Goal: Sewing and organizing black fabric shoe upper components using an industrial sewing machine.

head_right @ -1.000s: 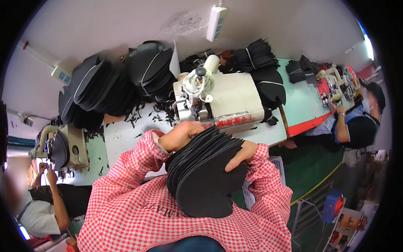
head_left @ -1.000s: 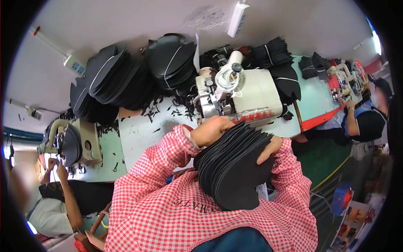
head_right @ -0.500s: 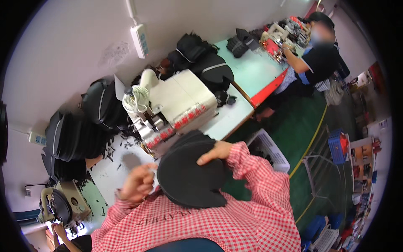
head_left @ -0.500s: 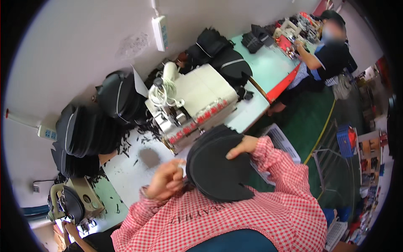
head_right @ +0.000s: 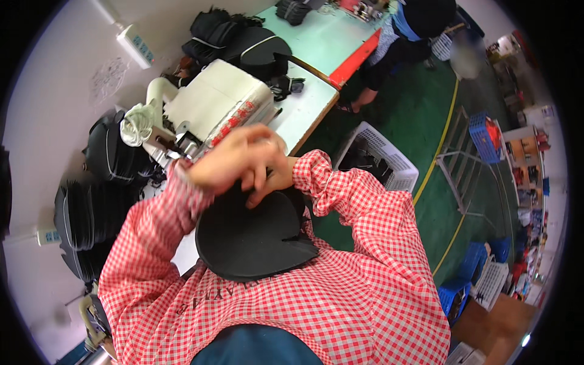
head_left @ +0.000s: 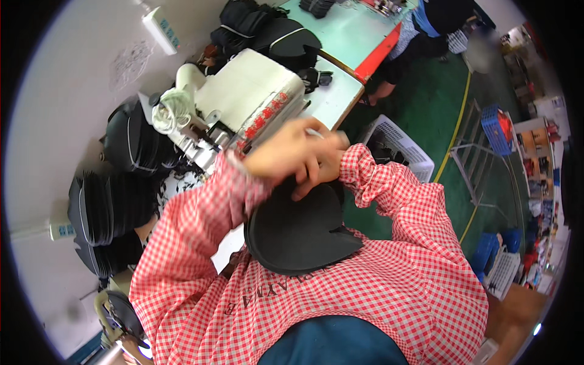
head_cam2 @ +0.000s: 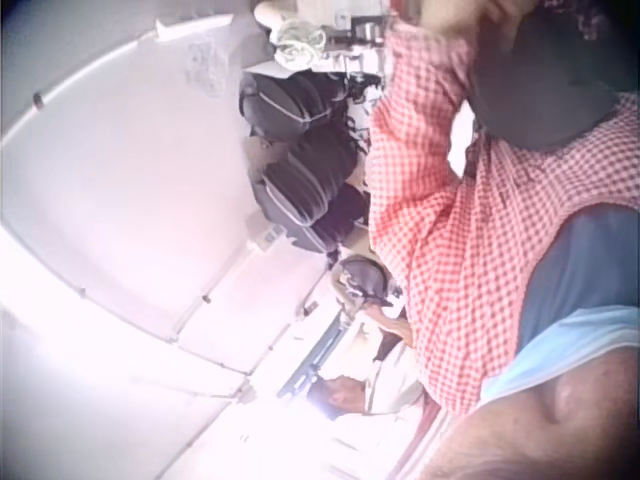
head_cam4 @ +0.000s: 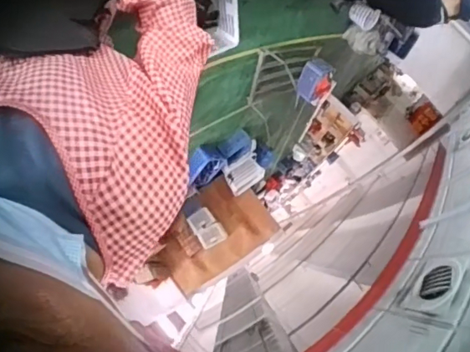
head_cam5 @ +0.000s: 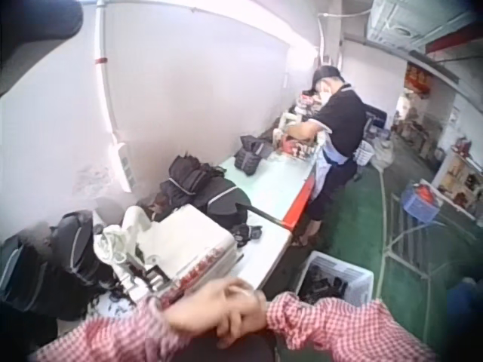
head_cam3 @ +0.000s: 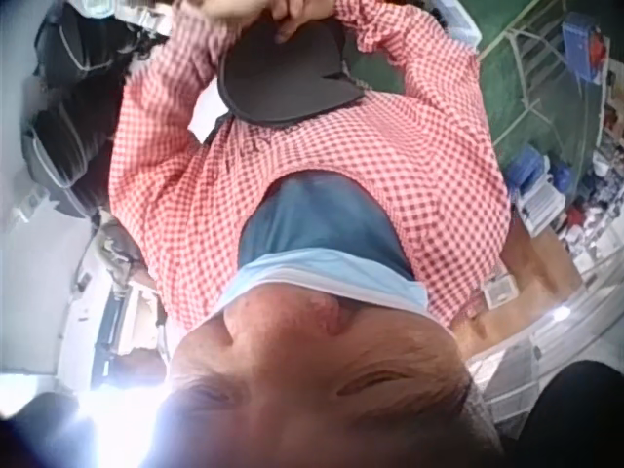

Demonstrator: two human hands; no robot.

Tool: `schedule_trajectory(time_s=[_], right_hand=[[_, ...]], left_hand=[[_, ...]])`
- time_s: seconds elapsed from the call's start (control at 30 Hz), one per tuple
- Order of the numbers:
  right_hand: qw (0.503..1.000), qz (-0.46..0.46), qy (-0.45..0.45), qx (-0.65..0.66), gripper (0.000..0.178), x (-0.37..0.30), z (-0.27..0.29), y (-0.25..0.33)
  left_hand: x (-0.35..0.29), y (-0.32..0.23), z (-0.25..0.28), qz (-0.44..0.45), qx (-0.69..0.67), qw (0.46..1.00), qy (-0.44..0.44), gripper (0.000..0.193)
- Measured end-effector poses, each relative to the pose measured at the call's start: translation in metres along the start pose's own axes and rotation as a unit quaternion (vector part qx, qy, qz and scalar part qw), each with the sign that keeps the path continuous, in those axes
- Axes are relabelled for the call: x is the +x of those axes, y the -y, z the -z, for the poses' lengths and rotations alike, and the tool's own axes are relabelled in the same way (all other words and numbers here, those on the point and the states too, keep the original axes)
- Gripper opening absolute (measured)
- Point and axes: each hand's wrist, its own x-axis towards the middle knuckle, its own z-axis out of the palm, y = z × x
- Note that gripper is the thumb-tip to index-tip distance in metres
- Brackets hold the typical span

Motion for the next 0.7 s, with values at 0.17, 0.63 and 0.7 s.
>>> schedule_trajectory(time_s=[0.17,0.63,0.7], right_hand=[[0.958,0.023,0.044,0.281,0.046,-0.011,-0.018,-0.092],[0.845,-0.112,-0.12,0.509,0.058,-0.076,-0.003,-0.056],[0.854,-0.155,-0.081,0.491,0.057,-0.071,0.005,-0.052]], left_hand=[[-0.101,-0.009,-0.027,-0.161,0.441,0.875,0.114,0.039],[-0.059,0.133,0.01,-0.081,-0.113,0.989,-0.04,0.082],[-0.046,0.123,0.006,-0.115,-0.045,0.984,-0.128,0.073]])
